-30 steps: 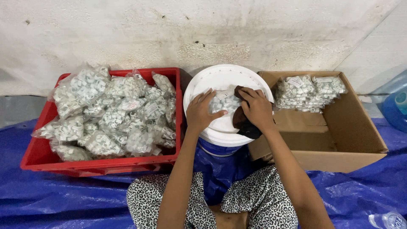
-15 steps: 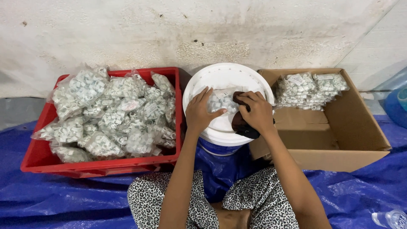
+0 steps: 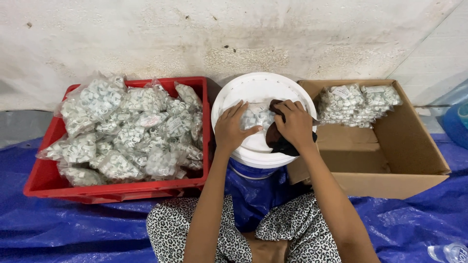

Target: Wiping small plastic bags of components with a cloth and transferring them from a crate to a box.

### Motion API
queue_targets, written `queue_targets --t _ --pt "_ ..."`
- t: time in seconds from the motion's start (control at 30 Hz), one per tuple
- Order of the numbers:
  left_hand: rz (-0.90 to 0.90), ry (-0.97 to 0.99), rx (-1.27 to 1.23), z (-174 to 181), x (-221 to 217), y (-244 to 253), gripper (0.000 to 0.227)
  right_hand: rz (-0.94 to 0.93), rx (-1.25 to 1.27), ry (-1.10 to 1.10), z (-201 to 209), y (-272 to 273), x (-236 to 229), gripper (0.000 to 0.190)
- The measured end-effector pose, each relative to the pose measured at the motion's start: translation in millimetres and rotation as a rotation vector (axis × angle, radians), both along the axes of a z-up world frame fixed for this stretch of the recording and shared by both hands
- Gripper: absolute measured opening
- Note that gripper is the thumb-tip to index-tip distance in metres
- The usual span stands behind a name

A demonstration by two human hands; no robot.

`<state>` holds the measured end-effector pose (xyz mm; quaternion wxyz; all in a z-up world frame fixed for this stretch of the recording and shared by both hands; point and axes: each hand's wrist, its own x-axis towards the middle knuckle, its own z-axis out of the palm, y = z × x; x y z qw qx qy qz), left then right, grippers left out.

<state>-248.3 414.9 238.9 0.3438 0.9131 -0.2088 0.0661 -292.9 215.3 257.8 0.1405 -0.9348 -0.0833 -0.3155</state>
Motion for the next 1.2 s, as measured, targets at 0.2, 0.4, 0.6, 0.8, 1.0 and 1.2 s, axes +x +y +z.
queue_targets --t 0.2,0.4,0.6,0.8,1.0,1.2 --pt "0.0 0.003 0.009 4.5 -2.6 0.5 0.089 0.032 -0.011 -0.074 -0.8 0.2 -0.5 0.016" --pt "0.007 -0.003 0.001 1.8 -1.1 -0.4 0.088 0.05 -0.04 -0.172 -1.6 2.2 -0.2 0.014" --pt "0.005 0.005 0.019 -2.3 1.6 -0.4 0.088 -0.037 -0.022 -0.076 3.0 3.7 -0.4 0.022" --pt "-0.001 0.008 0.041 1.7 -0.3 -0.3 0.092 -0.06 0.009 -0.012 -1.3 0.6 -0.1 0.024" --pt "0.011 0.0 0.047 2.7 -0.8 -0.3 0.092 -0.044 0.1 -0.013 -9.3 -1.3 -11.1 0.016" --pt "-0.009 0.03 0.04 0.7 1.6 0.5 0.09 0.047 0.25 0.049 -2.6 3.1 -35.6 0.024"
